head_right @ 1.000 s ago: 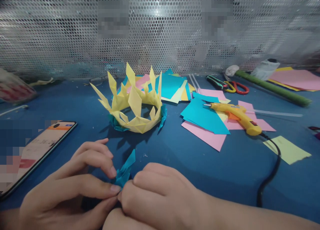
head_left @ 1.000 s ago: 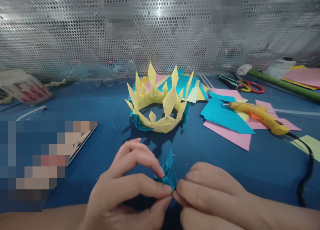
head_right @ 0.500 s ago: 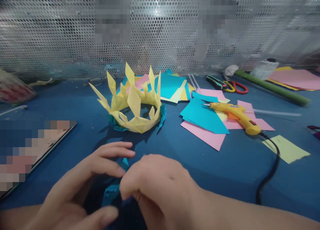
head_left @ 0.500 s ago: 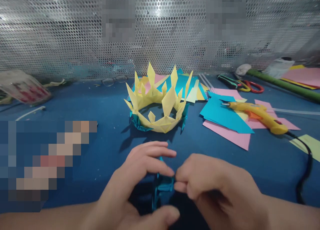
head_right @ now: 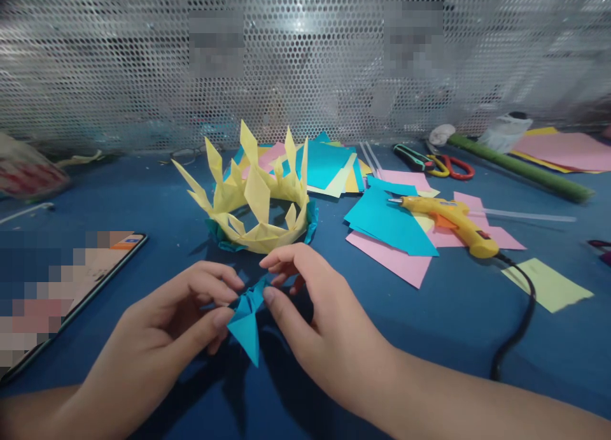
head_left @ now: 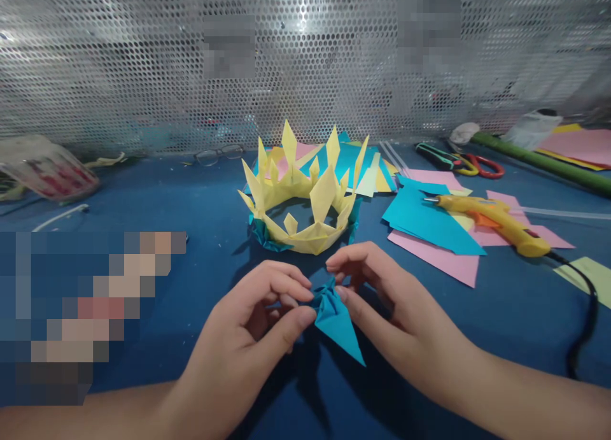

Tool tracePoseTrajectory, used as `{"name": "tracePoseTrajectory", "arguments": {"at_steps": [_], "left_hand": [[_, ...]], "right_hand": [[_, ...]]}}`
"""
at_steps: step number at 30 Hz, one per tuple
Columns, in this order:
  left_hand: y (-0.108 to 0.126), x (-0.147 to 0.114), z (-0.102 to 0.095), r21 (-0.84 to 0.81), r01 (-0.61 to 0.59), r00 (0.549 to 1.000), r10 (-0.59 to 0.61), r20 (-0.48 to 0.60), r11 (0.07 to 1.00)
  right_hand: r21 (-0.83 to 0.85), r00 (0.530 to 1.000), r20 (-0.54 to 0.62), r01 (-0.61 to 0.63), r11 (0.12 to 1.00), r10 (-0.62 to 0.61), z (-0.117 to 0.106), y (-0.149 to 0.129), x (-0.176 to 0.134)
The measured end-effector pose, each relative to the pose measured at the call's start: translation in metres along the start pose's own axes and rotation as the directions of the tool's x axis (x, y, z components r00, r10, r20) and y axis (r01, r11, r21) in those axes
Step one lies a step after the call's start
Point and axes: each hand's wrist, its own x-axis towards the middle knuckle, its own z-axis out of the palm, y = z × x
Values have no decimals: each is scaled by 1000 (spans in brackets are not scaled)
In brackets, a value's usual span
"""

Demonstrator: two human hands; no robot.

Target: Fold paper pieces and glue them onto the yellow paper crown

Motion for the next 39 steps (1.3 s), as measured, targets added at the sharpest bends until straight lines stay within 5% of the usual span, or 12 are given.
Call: {"name": "tracePoseTrajectory", "arguments": {"at_steps": [5,8,18,29,39], "left_hand": [[1,1,1,-25,118,991,-116,62,993],[0,3,2,-3,117,988,-116,99,993],[4,0,1,-84,229,971,-222,90,970],[3,-3,-2,211,-117,975,72,209,970],[1,-3,-1,192,-111,989,90,118,975]], "right_hand": [[-144,935,-39,343,928,-352,-2,0,-3],[-149,902,8,428,892,-431,-3,-2,-6],[-195,892,-5,443,875,-453,-10,-8,-3],[-175,899,-28,425,888,-436,-10,-10,-6],[-114,926,-16,373,921,-377,-5,-7,-3]]}}
